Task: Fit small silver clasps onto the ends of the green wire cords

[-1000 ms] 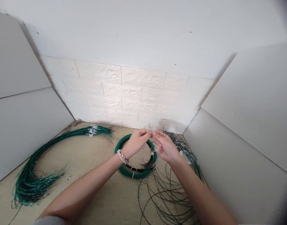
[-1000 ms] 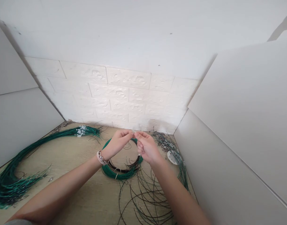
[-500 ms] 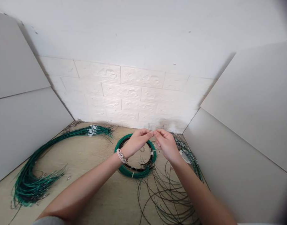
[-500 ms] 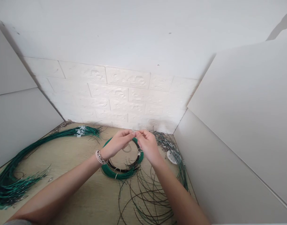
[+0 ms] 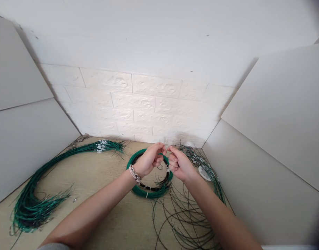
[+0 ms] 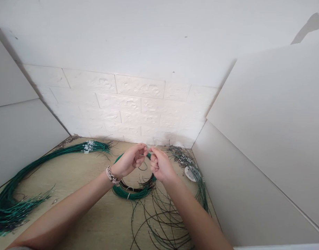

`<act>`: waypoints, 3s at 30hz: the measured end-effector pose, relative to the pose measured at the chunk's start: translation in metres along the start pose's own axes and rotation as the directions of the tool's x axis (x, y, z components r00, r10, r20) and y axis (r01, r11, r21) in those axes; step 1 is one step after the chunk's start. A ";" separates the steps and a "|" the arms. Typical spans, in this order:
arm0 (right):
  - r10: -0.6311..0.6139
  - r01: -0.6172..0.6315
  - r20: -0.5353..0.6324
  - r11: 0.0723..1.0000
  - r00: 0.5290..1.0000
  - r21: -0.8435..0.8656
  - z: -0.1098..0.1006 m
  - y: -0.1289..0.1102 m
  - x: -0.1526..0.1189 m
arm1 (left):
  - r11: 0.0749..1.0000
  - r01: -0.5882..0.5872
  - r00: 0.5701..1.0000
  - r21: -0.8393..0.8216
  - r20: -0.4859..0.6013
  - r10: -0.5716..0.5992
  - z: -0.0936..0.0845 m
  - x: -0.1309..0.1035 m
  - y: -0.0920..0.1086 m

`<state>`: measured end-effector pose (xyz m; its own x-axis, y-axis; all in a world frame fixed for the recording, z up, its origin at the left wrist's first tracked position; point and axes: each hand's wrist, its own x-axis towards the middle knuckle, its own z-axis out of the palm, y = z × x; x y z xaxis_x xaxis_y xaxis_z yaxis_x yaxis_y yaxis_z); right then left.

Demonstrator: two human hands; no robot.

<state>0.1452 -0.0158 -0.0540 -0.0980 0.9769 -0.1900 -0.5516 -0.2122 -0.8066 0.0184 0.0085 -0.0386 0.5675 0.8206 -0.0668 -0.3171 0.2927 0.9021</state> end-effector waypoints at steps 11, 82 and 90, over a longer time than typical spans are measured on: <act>-0.401 0.381 0.117 0.681 0.908 -0.626 0.008 0.014 0.001 | 0.978 0.049 0.994 -0.201 -0.090 -0.068 0.001 0.003 -0.006; -0.717 0.353 0.195 0.076 0.669 -0.933 0.003 -0.014 -0.018 | 0.972 0.030 1.000 -0.232 0.017 -0.027 -0.009 0.009 -0.001; -0.644 0.324 0.188 0.098 0.741 -0.941 0.008 -0.021 -0.024 | 0.947 0.071 0.995 -0.313 0.084 -0.047 -0.010 0.011 -0.006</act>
<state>0.1526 -0.0350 -0.0284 0.1268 0.8656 0.4844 0.6939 0.2715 -0.6669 0.0191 0.0211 -0.0486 0.6440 0.7616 -0.0729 -0.4976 0.4893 0.7162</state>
